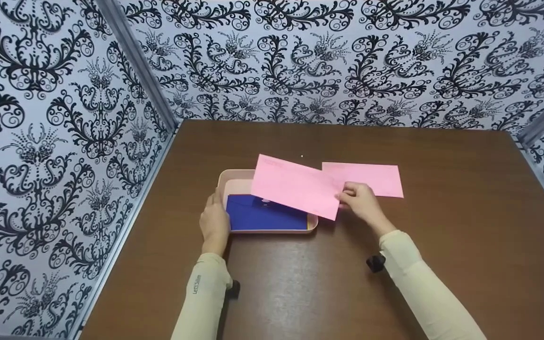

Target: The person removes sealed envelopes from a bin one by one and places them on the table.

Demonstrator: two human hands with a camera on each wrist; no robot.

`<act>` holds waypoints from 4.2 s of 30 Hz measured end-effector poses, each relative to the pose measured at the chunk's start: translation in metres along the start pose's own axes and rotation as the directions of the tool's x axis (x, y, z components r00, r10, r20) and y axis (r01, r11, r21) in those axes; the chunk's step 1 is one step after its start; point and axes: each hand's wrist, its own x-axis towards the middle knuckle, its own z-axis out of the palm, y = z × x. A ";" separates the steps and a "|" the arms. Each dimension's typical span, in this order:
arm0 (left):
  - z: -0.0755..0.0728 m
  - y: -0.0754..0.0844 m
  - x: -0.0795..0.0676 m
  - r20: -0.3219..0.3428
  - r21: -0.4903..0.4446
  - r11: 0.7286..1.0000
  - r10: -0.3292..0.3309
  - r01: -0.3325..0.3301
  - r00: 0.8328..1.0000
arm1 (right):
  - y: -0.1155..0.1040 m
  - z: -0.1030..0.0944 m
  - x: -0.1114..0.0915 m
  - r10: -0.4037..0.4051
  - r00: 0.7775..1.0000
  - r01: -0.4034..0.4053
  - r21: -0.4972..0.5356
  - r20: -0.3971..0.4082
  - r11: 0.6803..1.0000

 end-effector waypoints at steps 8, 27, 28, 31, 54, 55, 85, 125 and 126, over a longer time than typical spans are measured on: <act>0.000 -0.001 0.000 -0.006 -0.005 1.000 0.004 -0.004 1.000 | 0.003 -0.008 -0.005 -0.013 1.000 0.013 0.051 -0.003 0.999; 0.000 0.000 0.000 -0.005 -0.003 1.000 0.001 -0.001 1.000 | 0.014 -0.025 -0.014 0.017 1.000 -0.018 0.077 0.002 0.997; 0.000 0.000 -0.001 -0.004 -0.002 1.000 0.001 -0.001 1.000 | 0.015 -0.025 -0.014 0.018 1.000 -0.018 0.077 0.002 0.997; 0.000 0.000 -0.001 -0.005 -0.006 1.000 0.003 -0.003 1.000 | 0.018 -0.027 -0.015 0.020 1.000 -0.021 0.083 0.004 0.996; -0.001 0.001 -0.002 -0.027 -0.006 1.000 0.013 -0.013 1.000 | 0.028 -0.048 -0.026 0.092 0.993 -0.070 0.255 -0.076 0.964; -0.001 0.001 -0.001 -0.027 -0.010 1.000 0.012 -0.012 1.000 | 0.028 -0.050 -0.026 0.098 0.992 -0.073 0.261 -0.081 0.963; 0.000 -0.001 0.000 -0.007 -0.012 1.000 -0.002 0.002 1.000 | 0.033 -0.097 -0.044 0.248 0.950 -0.140 0.453 -0.188 0.880; 0.000 0.000 -0.001 -0.021 -0.016 1.000 0.020 -0.020 1.000 | 0.065 -0.123 -0.061 0.355 0.918 -0.266 0.391 -0.175 0.881; 0.000 0.000 -0.001 -0.021 -0.020 1.000 0.016 -0.017 1.000 | 0.066 -0.123 -0.062 0.358 0.917 -0.270 0.392 -0.173 0.880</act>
